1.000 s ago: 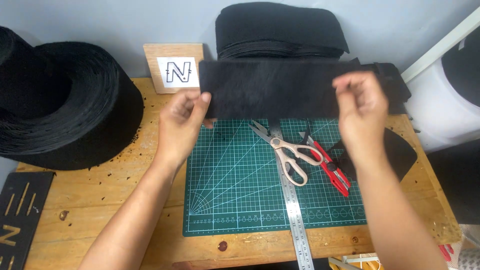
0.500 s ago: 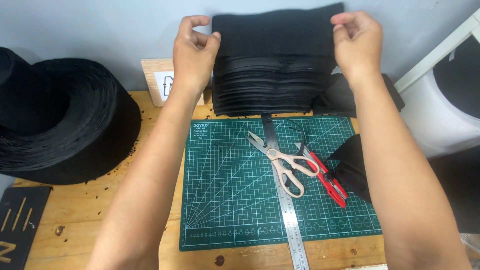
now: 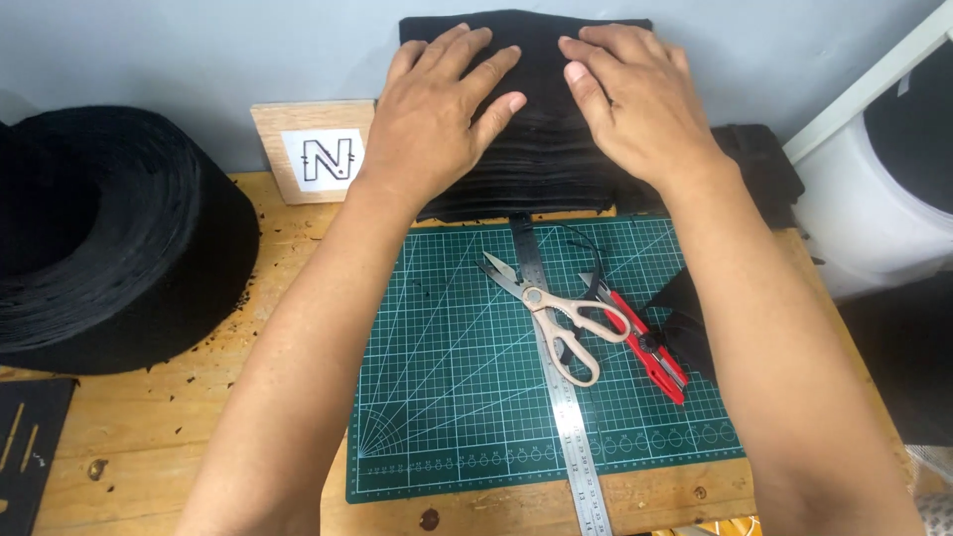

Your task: The person uses scissors to trim the edges of a black fabric strip on a green cutting mat. They then place the trimmed piece aside and use a metal ruler to measure and align another piece of black fabric on the mat.

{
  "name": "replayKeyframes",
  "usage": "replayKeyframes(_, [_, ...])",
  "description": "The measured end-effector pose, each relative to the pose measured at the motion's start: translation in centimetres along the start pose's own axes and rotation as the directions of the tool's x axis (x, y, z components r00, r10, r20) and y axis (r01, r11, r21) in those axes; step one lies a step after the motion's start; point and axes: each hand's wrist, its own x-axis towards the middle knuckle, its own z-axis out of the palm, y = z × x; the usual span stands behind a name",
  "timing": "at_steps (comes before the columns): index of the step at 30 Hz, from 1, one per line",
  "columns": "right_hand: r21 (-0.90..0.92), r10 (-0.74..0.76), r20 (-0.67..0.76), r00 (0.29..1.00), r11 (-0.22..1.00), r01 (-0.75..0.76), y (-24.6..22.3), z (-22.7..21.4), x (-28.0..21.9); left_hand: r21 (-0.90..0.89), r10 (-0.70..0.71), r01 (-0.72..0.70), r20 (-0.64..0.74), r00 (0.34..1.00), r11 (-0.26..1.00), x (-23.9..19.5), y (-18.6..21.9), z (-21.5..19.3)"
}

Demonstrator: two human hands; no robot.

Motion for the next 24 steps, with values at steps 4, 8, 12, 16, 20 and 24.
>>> replayKeyframes(4, [-0.058,-0.001,-0.002,1.000,0.998,0.000,0.2,0.5,-0.3,-0.011,-0.043,0.044,0.058,0.997,0.999,0.2,0.6,-0.1])
replayKeyframes(8, [-0.127,-0.011,-0.081,0.997,0.992,0.001,-2.5,-1.3,-1.5,-0.010,-0.056,0.056,0.071,0.996,0.998,0.0,2.5,-2.4])
replayKeyframes(12, [-0.235,0.015,-0.135,0.991,0.971,-0.047,-7.8,-4.2,-5.9,-0.108,0.004,-0.006,-0.019,1.000,0.994,-3.2,6.3,-4.4])
replayKeyframes(16, [-0.035,0.172,0.206,0.963,0.985,-0.168,-11.7,-3.2,-13.1,-0.425,0.200,-0.156,0.060,0.978,0.892,-7.5,12.2,-7.8])
replayKeyframes(20, [-0.004,0.103,0.414,0.904,0.994,-0.112,-12.2,-0.5,-18.3,-0.647,0.502,-0.131,0.430,0.751,0.751,-12.3,18.5,-9.8])
replayKeyframes(24, [-0.006,0.097,0.418,0.903,0.995,-0.104,-12.3,1.3,-19.8,-0.719,0.684,-0.260,0.390,0.617,0.645,-16.9,23.1,-8.0])
